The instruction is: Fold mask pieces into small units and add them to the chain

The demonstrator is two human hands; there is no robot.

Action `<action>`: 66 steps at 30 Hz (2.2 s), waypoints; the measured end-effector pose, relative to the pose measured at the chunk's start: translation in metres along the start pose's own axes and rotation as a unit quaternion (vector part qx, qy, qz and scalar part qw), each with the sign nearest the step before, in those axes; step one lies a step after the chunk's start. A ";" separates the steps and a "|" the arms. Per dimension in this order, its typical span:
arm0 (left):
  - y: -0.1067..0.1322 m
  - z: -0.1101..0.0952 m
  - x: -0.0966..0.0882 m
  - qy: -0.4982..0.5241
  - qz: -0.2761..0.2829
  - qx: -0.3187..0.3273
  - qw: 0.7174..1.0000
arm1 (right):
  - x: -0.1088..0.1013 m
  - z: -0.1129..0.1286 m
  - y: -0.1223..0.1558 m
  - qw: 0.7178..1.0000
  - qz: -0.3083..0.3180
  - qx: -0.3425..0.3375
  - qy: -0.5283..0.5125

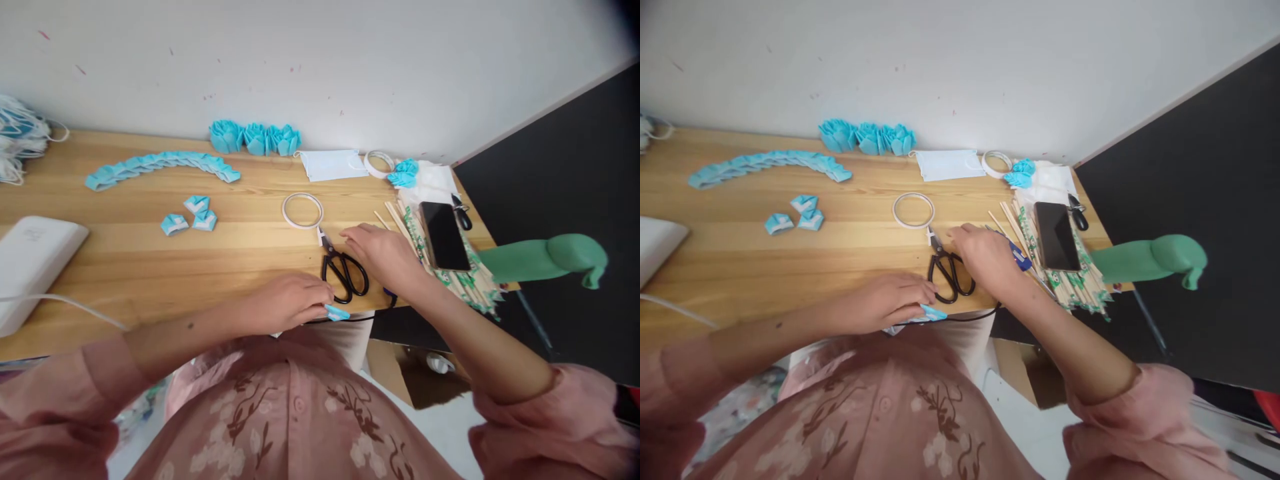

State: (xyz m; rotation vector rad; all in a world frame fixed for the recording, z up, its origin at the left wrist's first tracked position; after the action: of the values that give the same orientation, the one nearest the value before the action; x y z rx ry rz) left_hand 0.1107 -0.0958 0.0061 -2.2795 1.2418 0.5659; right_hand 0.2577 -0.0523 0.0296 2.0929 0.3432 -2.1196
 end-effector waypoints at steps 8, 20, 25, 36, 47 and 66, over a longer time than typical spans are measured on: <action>0.000 0.007 0.002 0.000 0.013 0.003 1.000 | 0.022 0.021 -0.019 0.993 -0.092 -0.014 -0.067; 0.000 0.011 0.003 -0.031 0.006 -0.015 0.999 | 0.036 0.004 -0.022 0.954 -0.164 0.124 -0.217; -0.001 0.010 0.002 -0.051 0.005 -0.017 0.999 | 0.054 -0.019 -0.022 0.859 -0.163 0.236 -0.424; 0.001 0.009 -0.028 0.089 -0.080 -0.107 0.987 | 0.045 -0.018 -0.017 0.769 -0.191 0.260 -0.553; -0.057 0.070 -0.086 0.118 -0.300 -0.106 0.941 | 0.032 -0.002 -0.019 0.830 -0.199 0.183 -0.487; -0.075 0.088 -0.088 0.010 -0.287 -0.121 0.950 | 0.029 -0.003 -0.019 0.914 -0.215 0.143 -0.311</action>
State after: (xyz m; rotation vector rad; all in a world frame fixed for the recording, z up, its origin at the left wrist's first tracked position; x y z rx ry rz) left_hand 0.1196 0.0486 0.0013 -2.6901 0.4788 0.4913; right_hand 0.2548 -0.0320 0.0020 1.4028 0.4566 -3.1112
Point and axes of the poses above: each hand's wrist, its own y-axis away from the middle knuckle, its own x-axis out of the palm, z = x × y, the point moved 7 cm from there along -y, towards the middle knuckle, and after that the axes turned 7 degrees about -z, right-handed, at the moved point
